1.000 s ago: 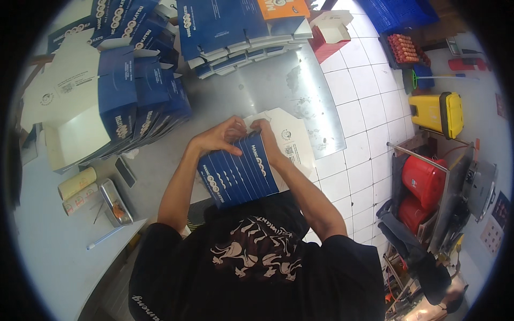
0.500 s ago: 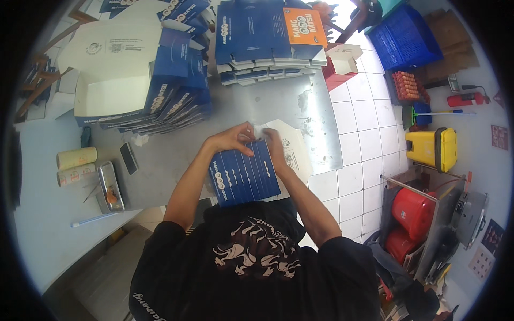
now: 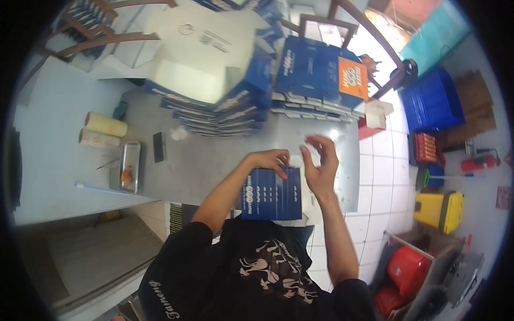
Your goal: The person picks up flat cardboard pieces from a stack on a metal counter and folds them into boxes, placing each assembled box into a larger blue container.
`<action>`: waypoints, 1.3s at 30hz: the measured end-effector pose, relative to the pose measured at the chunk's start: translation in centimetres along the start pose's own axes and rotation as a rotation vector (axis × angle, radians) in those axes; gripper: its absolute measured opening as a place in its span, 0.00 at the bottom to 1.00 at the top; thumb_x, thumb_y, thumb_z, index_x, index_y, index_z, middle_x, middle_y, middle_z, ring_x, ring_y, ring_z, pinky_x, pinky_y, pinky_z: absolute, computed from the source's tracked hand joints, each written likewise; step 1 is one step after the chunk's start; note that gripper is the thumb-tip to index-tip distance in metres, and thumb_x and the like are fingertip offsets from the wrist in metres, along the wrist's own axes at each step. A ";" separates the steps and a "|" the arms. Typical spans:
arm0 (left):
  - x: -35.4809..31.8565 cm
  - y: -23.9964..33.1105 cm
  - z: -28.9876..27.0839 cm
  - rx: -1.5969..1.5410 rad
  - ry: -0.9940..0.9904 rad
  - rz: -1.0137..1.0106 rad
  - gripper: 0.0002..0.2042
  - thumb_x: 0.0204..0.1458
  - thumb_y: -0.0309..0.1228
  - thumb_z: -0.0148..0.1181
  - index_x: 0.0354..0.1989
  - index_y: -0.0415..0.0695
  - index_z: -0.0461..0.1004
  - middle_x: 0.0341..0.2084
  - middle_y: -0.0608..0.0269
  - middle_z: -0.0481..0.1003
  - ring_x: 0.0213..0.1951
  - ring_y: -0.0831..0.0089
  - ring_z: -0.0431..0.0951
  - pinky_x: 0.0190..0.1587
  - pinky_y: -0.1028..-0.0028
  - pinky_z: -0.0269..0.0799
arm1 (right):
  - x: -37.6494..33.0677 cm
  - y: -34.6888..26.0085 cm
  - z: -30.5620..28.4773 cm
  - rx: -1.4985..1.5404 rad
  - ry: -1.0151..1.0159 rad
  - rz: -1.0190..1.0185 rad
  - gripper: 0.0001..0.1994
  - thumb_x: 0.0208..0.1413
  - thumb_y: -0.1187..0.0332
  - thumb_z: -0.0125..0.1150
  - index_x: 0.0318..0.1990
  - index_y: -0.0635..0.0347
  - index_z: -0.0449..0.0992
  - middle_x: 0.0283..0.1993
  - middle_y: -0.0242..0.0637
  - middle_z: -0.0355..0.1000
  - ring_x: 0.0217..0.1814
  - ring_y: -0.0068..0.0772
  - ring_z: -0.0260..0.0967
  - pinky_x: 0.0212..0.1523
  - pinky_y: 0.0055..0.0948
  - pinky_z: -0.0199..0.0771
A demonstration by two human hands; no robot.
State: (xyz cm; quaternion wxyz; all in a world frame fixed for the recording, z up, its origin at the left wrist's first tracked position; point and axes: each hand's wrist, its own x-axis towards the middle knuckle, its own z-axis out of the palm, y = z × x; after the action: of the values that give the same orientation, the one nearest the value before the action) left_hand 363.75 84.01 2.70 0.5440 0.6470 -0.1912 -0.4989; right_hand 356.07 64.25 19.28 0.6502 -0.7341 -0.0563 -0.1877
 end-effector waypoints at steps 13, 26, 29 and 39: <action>0.6 -1.1 -1.6 -0.112 0.143 0.084 0.37 0.35 0.37 0.86 0.57 0.48 0.72 0.55 0.48 0.76 0.61 0.57 0.73 0.60 0.63 0.70 | 12.4 -14.1 21.6 -0.599 -0.502 -0.453 0.13 0.59 0.70 0.66 0.49 0.63 0.78 0.44 0.49 0.78 0.52 0.53 0.73 0.50 0.46 0.75; -1.3 6.5 0.4 -0.047 -0.036 -0.064 0.39 0.39 0.32 0.84 0.64 0.50 0.72 0.61 0.55 0.72 0.68 0.56 0.67 0.68 0.57 0.65 | 1.2 -9.9 -8.0 0.063 0.089 0.082 0.10 0.69 0.72 0.61 0.51 0.68 0.75 0.42 0.34 0.81 0.41 0.21 0.75 0.44 0.26 0.75; 0.3 6.5 -0.1 0.110 -0.214 -0.082 0.37 0.39 0.31 0.83 0.63 0.50 0.74 0.63 0.61 0.71 0.68 0.56 0.66 0.69 0.56 0.64 | -6.6 0.2 -10.1 -0.190 0.013 0.389 0.09 0.70 0.69 0.59 0.51 0.66 0.75 0.35 0.37 0.81 0.36 0.20 0.72 0.40 0.26 0.74; 1.1 5.9 -1.2 0.163 -0.257 -0.314 0.40 0.34 0.29 0.85 0.60 0.47 0.70 0.53 0.53 0.76 0.57 0.62 0.76 0.55 0.64 0.77 | -15.7 6.0 -6.8 0.140 -0.284 0.843 0.13 0.74 0.63 0.51 0.58 0.62 0.69 0.32 0.41 0.79 0.30 0.25 0.73 0.33 0.33 0.71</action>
State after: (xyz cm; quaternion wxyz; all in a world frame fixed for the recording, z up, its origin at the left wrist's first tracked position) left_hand 366.96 81.75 7.44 0.3765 0.6420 -0.1956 -0.6387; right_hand 342.20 59.23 8.80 0.7038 -0.6656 0.1465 0.2007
